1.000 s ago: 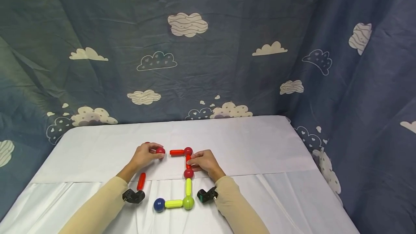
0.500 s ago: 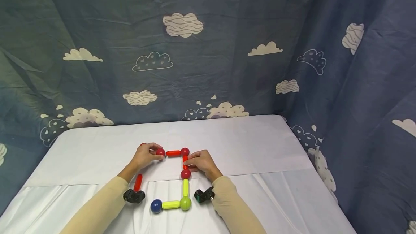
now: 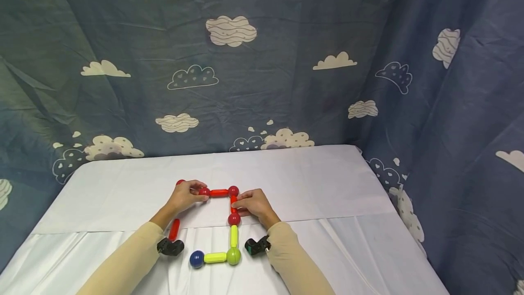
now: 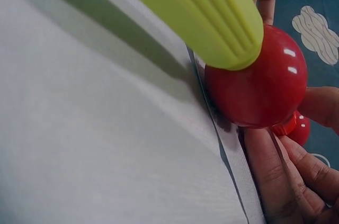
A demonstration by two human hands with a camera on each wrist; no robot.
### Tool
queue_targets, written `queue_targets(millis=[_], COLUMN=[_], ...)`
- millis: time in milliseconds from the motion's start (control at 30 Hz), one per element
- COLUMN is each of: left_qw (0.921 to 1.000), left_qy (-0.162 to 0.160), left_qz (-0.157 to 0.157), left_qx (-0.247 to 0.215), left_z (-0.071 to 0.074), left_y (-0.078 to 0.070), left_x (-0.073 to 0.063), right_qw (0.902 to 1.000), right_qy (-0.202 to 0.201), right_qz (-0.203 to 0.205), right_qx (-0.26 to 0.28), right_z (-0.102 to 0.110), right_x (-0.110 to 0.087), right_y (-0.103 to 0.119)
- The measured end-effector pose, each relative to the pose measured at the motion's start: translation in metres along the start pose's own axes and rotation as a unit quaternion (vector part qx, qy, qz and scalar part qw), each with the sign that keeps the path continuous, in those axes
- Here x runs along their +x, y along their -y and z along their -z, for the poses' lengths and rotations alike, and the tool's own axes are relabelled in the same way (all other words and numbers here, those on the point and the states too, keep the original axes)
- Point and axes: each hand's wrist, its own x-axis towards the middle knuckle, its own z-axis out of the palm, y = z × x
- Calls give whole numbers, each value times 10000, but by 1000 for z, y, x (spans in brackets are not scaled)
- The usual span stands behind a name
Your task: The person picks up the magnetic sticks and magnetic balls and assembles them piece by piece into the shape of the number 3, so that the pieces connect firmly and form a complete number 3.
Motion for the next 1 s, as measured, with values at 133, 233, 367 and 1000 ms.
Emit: queue_targets(millis=[133,233,367,1000], left_qw=[10000,9999,9989,9928], left_qy=[25,74,128,336], left_qz=[-24,-79,-284,-513], left_qx=[-9,62,339,1033], left_z=[2,5,12,36], left_y=[2,2,-1,22], left_x=[-3,-6,-14,-57], right_qw=[10000,10000,10000,10000], right_qy=[-13,-12,-12,-78], right_qz=[-30,-10,22,-9], right_qx=[-51,16,91,-46], right_z=[-2,-2,-2,-2], right_x=[-1,-1,-1,0], right_y=[0,0,0,0])
